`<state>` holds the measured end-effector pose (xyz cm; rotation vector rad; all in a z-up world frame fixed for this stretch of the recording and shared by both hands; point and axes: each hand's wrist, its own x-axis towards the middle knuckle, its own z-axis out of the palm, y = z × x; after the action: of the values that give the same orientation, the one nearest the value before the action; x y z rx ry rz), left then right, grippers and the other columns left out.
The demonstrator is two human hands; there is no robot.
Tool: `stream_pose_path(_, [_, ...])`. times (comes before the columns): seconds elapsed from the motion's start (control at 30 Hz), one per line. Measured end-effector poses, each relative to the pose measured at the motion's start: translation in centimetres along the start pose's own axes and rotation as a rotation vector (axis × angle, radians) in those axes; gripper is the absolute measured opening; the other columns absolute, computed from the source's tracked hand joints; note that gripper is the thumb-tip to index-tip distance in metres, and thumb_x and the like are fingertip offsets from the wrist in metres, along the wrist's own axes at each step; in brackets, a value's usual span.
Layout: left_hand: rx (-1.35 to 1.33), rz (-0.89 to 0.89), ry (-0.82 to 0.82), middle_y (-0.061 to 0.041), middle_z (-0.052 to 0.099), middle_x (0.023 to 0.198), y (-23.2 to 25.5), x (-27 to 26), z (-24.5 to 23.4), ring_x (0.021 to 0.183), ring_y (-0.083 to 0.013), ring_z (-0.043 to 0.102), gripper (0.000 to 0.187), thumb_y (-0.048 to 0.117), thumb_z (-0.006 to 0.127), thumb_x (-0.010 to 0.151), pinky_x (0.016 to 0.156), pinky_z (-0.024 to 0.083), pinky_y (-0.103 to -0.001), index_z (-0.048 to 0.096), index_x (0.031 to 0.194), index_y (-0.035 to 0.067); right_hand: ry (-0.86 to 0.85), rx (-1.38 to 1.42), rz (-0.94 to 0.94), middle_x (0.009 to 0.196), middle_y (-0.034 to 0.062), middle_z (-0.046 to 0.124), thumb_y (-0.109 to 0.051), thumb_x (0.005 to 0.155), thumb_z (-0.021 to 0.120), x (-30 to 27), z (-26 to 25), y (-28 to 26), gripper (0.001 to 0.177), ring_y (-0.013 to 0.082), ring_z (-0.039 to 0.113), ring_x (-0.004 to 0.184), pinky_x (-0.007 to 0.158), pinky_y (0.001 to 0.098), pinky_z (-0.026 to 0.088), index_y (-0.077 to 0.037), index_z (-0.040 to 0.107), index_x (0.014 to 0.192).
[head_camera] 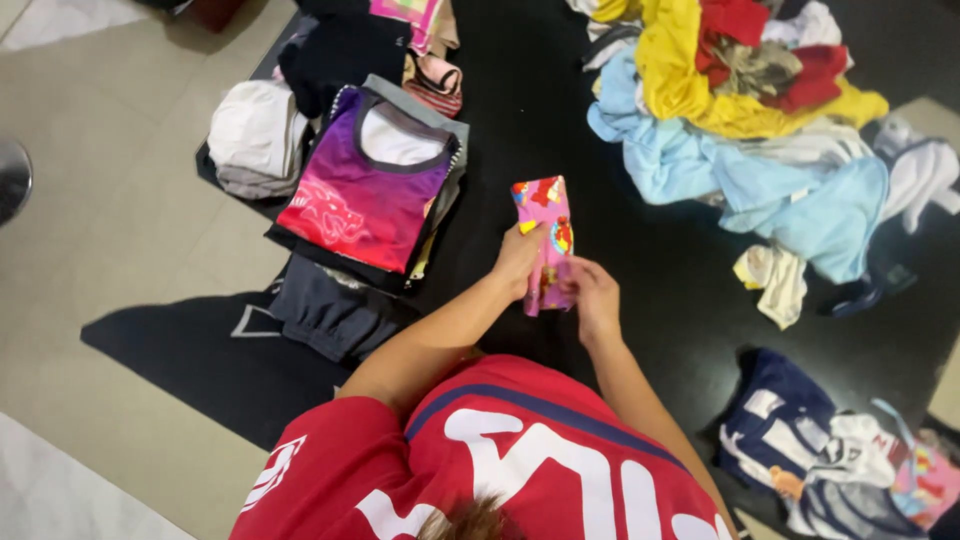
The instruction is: Folding various items of clothing on a table.
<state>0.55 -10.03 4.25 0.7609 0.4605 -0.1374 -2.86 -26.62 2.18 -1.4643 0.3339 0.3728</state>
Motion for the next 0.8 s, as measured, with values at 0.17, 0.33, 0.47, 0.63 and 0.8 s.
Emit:
stream_pose_path(0.17, [-0.114, -0.002, -0.173, -0.011, 0.072, 0.111, 2.7, -3.4, 2.6, 0.095, -0.0224, 0.072, 0.03, 0.015, 0.06, 0.099, 0.087, 0.059, -0.04, 0.063, 0.126, 0.001, 0.0, 0.419, 0.333, 0.122, 0.008, 0.065, -0.047, 0.098, 0.056, -0.4, -1.6, -1.0, 0.058, 0.0258, 0.063, 0.104, 0.086, 0.0456, 0.051, -0.014, 0.051, 0.145])
stream_pose_path(0.33, [-0.328, -0.107, -0.286, -0.012, 0.073, 0.115, 4.6, -5.0, 2.3, 0.102, -0.0235, 0.073, 0.035, 0.016, 0.063, 0.093, 0.093, 0.059, -0.04, 0.064, 0.126, 0.001, -0.324, 0.842, 0.098, 0.143, 0.0074, 0.063, -0.059, 0.091, 0.05, -2.7, 0.4, -9.4, 0.069, 0.0298, 0.062, 0.128, 0.106, 0.051, 0.048, -0.02, 0.047, 0.149])
stream_pose_path(0.47, [0.029, 0.121, -0.059, -0.013, 0.072, 0.114, -1.6, -0.5, -6.8, 0.101, -0.0235, 0.071, 0.035, 0.011, 0.065, 0.093, 0.092, 0.057, -0.038, 0.064, 0.126, -0.003, -0.141, 0.613, 0.068, 0.137, 0.0155, 0.063, -0.019, 0.093, 0.067, 5.9, -6.1, -0.6, 0.058, 0.0306, 0.063, 0.123, 0.105, 0.0478, 0.052, -0.004, 0.05, 0.147])
stream_pose_path(0.63, [0.422, 0.144, 0.55, -0.016, 0.066, 0.12, -3.1, 0.4, -10.4, 0.106, -0.0269, 0.065, 0.058, 0.01, 0.07, 0.081, 0.091, 0.054, -0.038, 0.051, 0.135, 0.008, 0.423, -0.099, 0.244, 0.118, 0.023, 0.069, 0.005, 0.086, 0.066, 5.9, -6.0, 0.3, 0.064, 0.0299, 0.065, 0.098, 0.08, 0.0405, 0.043, -0.006, 0.05, 0.147])
stream_pose_path(0.8, [1.362, 0.826, 0.38, -0.021, 0.06, 0.139, 0.1, 0.6, -6.0, 0.134, -0.0387, 0.054, 0.062, 0.023, 0.076, 0.087, 0.114, 0.042, -0.048, 0.052, 0.142, 0.006, 0.398, -0.027, -0.448, 0.128, 0.0048, 0.06, 0.01, 0.086, 0.079, 9.6, -7.2, 9.5, 0.085, 0.0162, 0.063, 0.112, 0.095, 0.0299, 0.05, -0.001, 0.024, 0.15])
